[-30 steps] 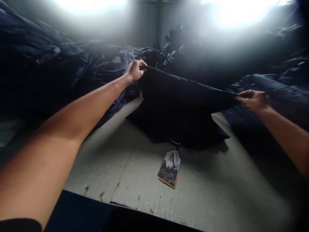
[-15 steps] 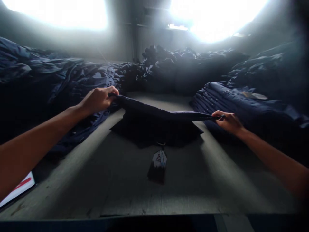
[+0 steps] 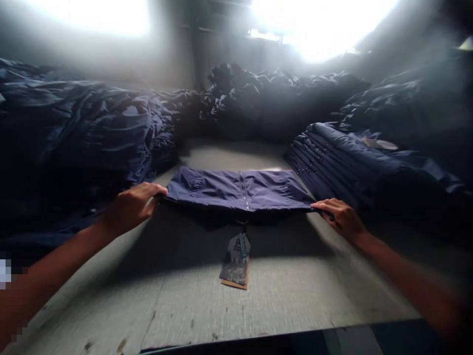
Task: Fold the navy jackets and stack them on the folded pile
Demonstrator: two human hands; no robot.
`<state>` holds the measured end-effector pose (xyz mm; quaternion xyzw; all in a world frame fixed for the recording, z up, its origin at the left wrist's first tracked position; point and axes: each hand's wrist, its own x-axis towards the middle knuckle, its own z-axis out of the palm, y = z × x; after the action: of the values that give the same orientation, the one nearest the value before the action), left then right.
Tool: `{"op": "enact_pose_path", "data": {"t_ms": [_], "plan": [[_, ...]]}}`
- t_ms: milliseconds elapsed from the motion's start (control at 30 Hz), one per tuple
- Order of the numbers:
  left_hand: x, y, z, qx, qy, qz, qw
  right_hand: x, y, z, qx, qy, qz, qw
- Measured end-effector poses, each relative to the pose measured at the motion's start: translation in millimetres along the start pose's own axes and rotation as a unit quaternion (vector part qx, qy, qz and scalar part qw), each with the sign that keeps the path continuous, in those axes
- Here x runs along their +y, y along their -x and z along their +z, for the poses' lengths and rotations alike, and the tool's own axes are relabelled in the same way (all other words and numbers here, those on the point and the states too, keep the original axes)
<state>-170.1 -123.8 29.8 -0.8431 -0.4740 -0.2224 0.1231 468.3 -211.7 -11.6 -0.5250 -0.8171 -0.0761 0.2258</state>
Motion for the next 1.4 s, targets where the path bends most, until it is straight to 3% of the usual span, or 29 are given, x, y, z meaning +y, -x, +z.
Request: {"op": "enact_pose_path", "data": {"t_ms": [100,200,267,333,400,500,567,667,800,933,1067,1200,1300,1400], "plan": [[-4.6,15.1,16.1,-0.076,0.004,0.026,0.997,5.1,13.8,24.1,-0.043,0.009,-0.009,0.999],[-10.1,26.3,18.8,-0.163,0.008,0.054,0.985,14.1,27.2,38.2,-0.088,-0.001,-0.019,0.996],[-12.2,27.3,14.8,-0.194,0.003,0.067,0.979,18.3,30.4,35.9,-0.119,-0.016,-0.015,0.993],[-9.3,19.7,9.6,-0.19,-0.01,0.067,0.979,17.7,23.7,24.5,-0.15,-0.044,-0.009,0.988],[1.9,2.9,7.4,-0.165,-0.02,0.062,0.984,10.5,4.1,9.2,-0.155,-0.075,0.004,0.985],[32.8,-33.9,17.3,-0.124,-0.013,0.067,0.99,-12.5,-45.8,-5.0,-0.106,-0.096,0.018,0.99],[54.1,-59.4,34.8,-0.114,-0.002,0.084,0.99,-30.8,-84.2,0.3,-0.086,-0.089,-0.01,0.992],[65.7,-87.9,72.0,-0.128,-0.011,0.083,0.988,-48.1,-131.3,33.0,-0.085,-0.012,-0.047,0.995],[32.3,-100.6,120.5,-0.167,-0.015,0.024,0.986,-35.5,-159.6,98.5,-0.112,0.095,0.026,0.989],[-8.8,-100.4,149.9,-0.165,0.023,-0.014,0.986,-3.3,-168.9,147.1,-0.138,0.063,0.053,0.987],[-22.7,-109.4,154.1,-0.185,0.023,-0.023,0.982,15.9,-185.6,159.1,-0.145,0.032,0.052,0.988],[-15.6,-138.5,133.5,-0.236,-0.008,0.0,0.972,12.2,-212.9,145.5,-0.172,0.03,0.047,0.984],[4.4,-169.9,126.6,-0.19,-0.021,0.033,0.981,-3.1,-237.6,140.2,-0.106,0.047,0.024,0.993],[28.2,-188.6,145.8,-0.144,-0.018,0.024,0.989,-19.0,-252.6,155.1,-0.072,0.059,0.016,0.996]]}}
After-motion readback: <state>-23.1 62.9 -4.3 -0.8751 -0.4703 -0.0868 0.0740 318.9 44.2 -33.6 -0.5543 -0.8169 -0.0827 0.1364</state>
